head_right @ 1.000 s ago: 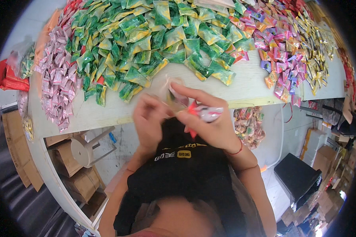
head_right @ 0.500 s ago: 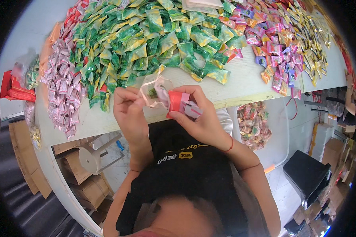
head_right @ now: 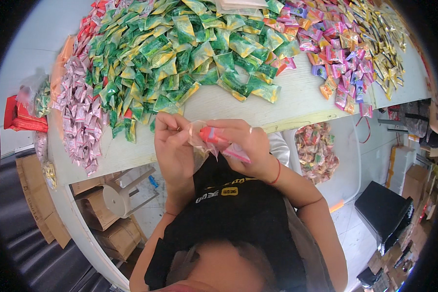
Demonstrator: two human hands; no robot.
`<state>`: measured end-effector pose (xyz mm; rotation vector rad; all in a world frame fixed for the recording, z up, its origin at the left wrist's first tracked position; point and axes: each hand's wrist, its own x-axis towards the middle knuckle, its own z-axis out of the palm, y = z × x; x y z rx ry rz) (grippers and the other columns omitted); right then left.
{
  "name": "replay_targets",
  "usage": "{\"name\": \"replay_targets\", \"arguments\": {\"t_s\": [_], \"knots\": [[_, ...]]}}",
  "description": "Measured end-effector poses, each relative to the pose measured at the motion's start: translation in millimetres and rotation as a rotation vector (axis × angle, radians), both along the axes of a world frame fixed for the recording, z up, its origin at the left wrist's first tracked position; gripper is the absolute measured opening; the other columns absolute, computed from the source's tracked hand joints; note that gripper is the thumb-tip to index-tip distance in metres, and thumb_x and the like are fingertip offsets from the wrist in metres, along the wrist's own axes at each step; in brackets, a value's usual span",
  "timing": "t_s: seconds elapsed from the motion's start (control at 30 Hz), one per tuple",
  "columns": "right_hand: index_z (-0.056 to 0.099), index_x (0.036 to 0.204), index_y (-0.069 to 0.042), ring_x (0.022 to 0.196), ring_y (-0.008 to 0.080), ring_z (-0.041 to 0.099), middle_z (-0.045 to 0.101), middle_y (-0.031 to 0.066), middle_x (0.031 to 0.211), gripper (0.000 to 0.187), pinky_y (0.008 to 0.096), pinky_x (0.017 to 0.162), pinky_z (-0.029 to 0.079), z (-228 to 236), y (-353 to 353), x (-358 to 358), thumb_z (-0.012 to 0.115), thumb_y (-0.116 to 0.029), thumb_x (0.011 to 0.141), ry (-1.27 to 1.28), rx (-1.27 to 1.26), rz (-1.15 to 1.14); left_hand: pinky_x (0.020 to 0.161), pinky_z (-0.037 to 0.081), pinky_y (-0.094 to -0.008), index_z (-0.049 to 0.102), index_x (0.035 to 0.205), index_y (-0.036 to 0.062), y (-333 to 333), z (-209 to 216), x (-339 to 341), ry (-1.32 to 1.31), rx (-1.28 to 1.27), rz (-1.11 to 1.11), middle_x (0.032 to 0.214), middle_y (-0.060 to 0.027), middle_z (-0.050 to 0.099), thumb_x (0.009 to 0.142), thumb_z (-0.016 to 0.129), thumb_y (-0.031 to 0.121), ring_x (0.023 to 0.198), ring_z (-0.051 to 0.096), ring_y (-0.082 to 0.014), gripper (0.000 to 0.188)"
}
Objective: The person repeatedly picks small, individually wrapped candies from a large pile on a table and places them into small clear plastic bags. They then tie the bags closed with a string or ribbon and set the finished packages aside. The process is continuous and repetitive throughout the clip.
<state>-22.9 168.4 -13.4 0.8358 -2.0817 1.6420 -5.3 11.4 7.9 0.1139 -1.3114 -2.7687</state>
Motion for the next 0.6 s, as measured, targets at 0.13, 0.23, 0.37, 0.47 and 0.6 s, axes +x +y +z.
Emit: {"name": "replay_targets", "arguments": {"t_s": [0.13,0.23,0.37,0.47,0.6], "knots": [[0.062,0.099,-0.008,0.071,0.0193,0.064,0.062,0.0069,0.095,0.031,0.0281,0.056,0.05,-11.0,-3.8,0.1,0.067,-0.005,0.069,0.105,0.097,-0.055,0.074,0.044,-0.0263,0.037,0.09,0.0042,7.9,7.9,-0.8,-0.02,0.076,0.036,0.083,-0.0091,0.051,0.078,0.049,-0.008,0.074,0.051,-0.0125,0.021],[0.062,0.098,-0.009,0.069,0.018,0.062,0.06,0.0058,0.095,0.031,0.0288,0.053,0.049,0.1,3.6,-3.2,0.067,-0.005,0.068,0.029,0.244,0.023,0.073,0.045,-0.0271,0.036,0.09,0.0035,7.5,3.8,3.5,0.074,-0.117,0.098,0.083,-0.0094,0.05,0.08,0.048,-0.01,0.075,0.051,-0.0133,0.021],[0.063,0.1,-0.012,0.064,0.0198,0.059,0.056,0.0057,0.091,0.035,0.0295,0.052,0.049,19.0,6.0,-7.0,0.067,-0.004,0.066,-0.058,0.531,0.155,0.072,0.044,-0.0258,0.036,0.09,0.0033,11.7,5.2,8.3,0.216,-0.466,0.098,0.084,-0.0098,0.05,0.08,0.048,-0.011,0.075,0.051,-0.0132,0.021],[0.061,0.099,-0.01,0.06,0.0185,0.057,0.054,0.0059,0.088,0.031,0.0294,0.051,0.047,34.3,10.8,-18.4,0.066,-0.006,0.069,-0.074,0.517,0.241,0.071,0.043,-0.024,0.036,0.089,0.0032,11.6,8.8,6.8,0.242,-0.502,0.079,0.085,-0.0097,0.05,0.08,0.049,-0.01,0.075,0.048,-0.0121,0.02],[0.054,0.097,-0.004,0.059,0.0141,0.056,0.05,0.0056,0.084,0.022,0.0284,0.052,0.046,60.1,20.1,-29.0,0.057,-0.003,0.076,-0.49,0.026,0.292,0.069,0.039,-0.0234,0.04,0.087,0.0035,7.9,12.1,0.0,0.166,-0.514,0.214,0.082,-0.0085,0.049,0.079,0.051,-0.006,0.072,0.047,-0.0125,0.016]]}}
